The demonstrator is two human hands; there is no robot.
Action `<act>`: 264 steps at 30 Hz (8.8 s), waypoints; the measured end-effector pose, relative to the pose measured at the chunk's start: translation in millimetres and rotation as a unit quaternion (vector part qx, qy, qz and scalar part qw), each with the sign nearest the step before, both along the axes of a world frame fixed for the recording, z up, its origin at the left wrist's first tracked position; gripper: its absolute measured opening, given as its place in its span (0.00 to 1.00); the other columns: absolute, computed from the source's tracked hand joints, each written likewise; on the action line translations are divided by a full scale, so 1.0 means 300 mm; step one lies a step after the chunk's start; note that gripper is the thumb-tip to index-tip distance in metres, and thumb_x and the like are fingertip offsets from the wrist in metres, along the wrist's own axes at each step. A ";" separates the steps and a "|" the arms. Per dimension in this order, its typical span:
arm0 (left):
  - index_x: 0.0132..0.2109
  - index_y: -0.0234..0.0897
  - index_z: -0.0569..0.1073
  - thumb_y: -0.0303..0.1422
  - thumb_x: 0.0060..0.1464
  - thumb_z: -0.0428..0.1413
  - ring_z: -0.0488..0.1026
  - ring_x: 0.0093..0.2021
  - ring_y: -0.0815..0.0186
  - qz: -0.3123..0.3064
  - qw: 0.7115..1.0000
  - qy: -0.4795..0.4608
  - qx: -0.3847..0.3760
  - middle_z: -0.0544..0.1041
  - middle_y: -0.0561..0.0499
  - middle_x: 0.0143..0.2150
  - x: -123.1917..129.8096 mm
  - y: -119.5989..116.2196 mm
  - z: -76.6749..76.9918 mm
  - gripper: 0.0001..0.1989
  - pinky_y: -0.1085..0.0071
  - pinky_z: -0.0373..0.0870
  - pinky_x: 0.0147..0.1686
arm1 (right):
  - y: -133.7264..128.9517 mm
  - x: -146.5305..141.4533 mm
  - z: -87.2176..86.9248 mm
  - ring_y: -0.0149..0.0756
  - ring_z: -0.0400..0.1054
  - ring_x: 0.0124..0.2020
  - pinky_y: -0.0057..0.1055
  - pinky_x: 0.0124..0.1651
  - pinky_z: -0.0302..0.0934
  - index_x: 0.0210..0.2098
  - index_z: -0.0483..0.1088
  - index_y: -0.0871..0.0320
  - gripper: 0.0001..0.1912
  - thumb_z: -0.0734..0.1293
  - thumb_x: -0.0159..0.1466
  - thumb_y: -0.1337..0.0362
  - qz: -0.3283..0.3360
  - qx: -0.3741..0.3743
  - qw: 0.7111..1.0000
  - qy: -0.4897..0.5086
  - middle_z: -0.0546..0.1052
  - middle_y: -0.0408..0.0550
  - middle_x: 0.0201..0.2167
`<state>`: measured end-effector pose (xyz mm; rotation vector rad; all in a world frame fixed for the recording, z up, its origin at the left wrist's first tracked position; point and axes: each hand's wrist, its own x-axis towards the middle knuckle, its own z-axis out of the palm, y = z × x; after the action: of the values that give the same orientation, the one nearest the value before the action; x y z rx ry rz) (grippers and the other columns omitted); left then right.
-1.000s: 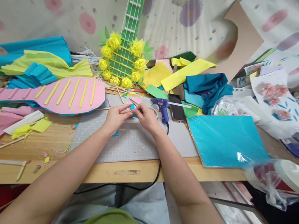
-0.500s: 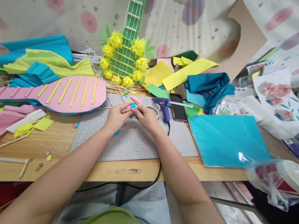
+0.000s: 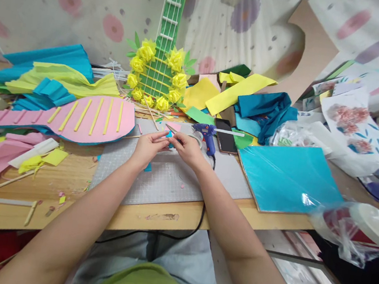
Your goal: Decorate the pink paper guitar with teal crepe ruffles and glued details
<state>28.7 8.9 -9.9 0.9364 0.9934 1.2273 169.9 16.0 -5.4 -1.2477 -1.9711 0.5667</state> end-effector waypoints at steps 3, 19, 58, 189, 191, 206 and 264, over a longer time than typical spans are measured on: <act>0.36 0.32 0.77 0.32 0.27 0.66 0.74 0.29 0.66 0.013 1.000 -0.013 -0.015 0.78 0.47 0.30 -0.001 0.005 0.000 0.22 0.67 0.72 0.35 | -0.008 -0.003 0.006 0.30 0.59 0.27 0.26 0.32 0.50 0.27 0.63 0.58 0.11 0.57 0.62 0.61 0.001 0.021 0.999 -0.038 0.68 0.43 0.25; 0.32 0.31 0.75 0.30 0.27 0.66 0.72 0.24 0.69 0.039 0.998 -0.012 -0.038 0.76 0.50 0.25 -0.006 0.004 0.011 0.17 0.70 0.71 0.29 | -0.009 0.008 0.006 0.31 0.62 0.31 0.27 0.34 0.54 0.28 0.66 0.58 0.05 0.59 0.58 0.68 0.021 0.122 0.989 -0.075 0.70 0.46 0.28; 0.23 0.35 0.61 0.27 0.24 0.66 0.73 0.28 0.69 0.091 0.995 0.014 0.034 0.74 0.54 0.23 -0.006 0.021 0.007 0.19 0.71 0.68 0.34 | -0.004 -0.024 -0.027 0.29 0.63 0.31 0.27 0.33 0.60 0.32 0.64 0.58 0.08 0.64 0.53 0.62 0.031 -0.023 0.992 0.124 0.70 0.44 0.32; 0.26 0.36 0.59 0.21 0.40 0.58 0.73 0.26 0.71 0.168 0.975 -0.103 -0.098 0.73 0.55 0.22 -0.075 0.049 0.031 0.14 0.72 0.72 0.32 | -0.016 0.091 0.000 0.34 0.66 0.33 0.29 0.34 0.55 0.37 0.66 0.56 0.21 0.67 0.49 0.50 -0.104 -0.063 0.988 -0.094 0.73 0.45 0.34; 0.26 0.36 0.59 0.21 0.40 0.58 0.74 0.26 0.71 0.177 0.974 -0.110 -0.092 0.73 0.55 0.23 -0.075 0.051 0.027 0.13 0.73 0.72 0.33 | -0.022 0.082 0.007 0.36 0.65 0.34 0.30 0.35 0.55 0.38 0.64 0.58 0.25 0.67 0.48 0.48 -0.100 -0.042 0.985 -0.131 0.72 0.48 0.36; 0.28 0.36 0.58 0.21 0.40 0.58 0.75 0.29 0.68 0.172 0.976 -0.117 -0.069 0.74 0.53 0.25 -0.073 0.050 0.007 0.14 0.66 0.71 0.40 | -0.035 0.055 0.003 0.38 0.64 0.32 0.30 0.35 0.51 0.40 0.66 0.58 0.34 0.66 0.44 0.38 -0.013 -0.032 0.969 -0.244 0.73 0.48 0.32; 0.31 0.36 0.59 0.23 0.32 0.61 0.73 0.22 0.69 0.133 0.991 0.014 0.009 0.74 0.55 0.22 -0.070 0.042 0.004 0.19 0.70 0.71 0.28 | 0.044 0.246 -0.013 0.33 0.67 0.27 0.29 0.31 0.60 0.37 0.68 0.59 0.20 0.61 0.56 0.49 -0.251 -0.049 0.956 0.145 0.74 0.49 0.28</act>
<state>7.8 21.6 -8.6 0.8563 1.1591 1.4489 243.8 29.1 -9.2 -1.5578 -1.3293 0.5515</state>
